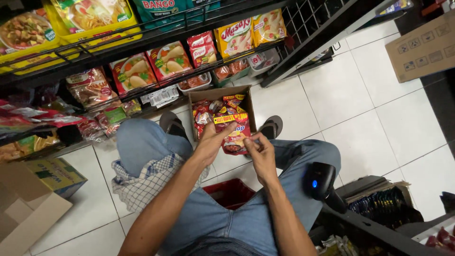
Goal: The recorder is scanning and stocking seasoning packets onto a retail shelf.
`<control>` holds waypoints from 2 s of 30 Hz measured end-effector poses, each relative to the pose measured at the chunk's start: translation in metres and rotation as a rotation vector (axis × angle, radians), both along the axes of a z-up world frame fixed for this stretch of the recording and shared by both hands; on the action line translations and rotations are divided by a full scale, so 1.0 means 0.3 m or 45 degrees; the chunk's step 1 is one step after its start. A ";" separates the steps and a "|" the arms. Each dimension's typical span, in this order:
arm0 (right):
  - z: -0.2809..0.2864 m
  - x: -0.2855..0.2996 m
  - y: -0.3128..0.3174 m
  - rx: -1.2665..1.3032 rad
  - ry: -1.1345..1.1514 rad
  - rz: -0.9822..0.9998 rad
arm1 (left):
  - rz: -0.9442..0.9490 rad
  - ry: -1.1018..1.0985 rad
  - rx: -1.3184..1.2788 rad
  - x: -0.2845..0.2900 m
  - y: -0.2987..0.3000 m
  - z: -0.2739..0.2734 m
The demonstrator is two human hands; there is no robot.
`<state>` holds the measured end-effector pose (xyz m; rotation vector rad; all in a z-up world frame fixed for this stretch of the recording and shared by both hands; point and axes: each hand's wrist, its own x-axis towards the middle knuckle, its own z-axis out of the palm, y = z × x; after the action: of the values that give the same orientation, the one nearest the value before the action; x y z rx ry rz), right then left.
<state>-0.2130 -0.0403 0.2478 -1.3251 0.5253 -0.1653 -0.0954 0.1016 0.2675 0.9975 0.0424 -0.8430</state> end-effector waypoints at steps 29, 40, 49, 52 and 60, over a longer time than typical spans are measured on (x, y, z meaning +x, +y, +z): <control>0.515 -0.498 -0.196 -1.434 0.140 -0.016 | 0.011 0.432 -0.656 0.016 0.012 0.039; 0.263 -0.621 -0.298 -1.484 0.716 0.042 | -0.177 0.287 -0.657 0.030 0.002 0.040; 0.595 -0.337 -0.120 -1.623 0.410 0.639 | -0.275 -0.056 -0.283 0.026 0.036 -0.012; 0.713 -0.240 -0.077 -1.826 0.518 0.862 | -0.261 -0.149 -0.296 0.033 0.042 -0.006; 0.786 -0.167 -0.036 -2.058 0.561 1.067 | -0.297 -0.198 -0.312 0.037 0.063 0.057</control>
<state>-0.2632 -0.0512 0.4835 -3.0812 0.0429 0.5458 -0.0844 0.1204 0.2846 0.8427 -0.3090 -0.9550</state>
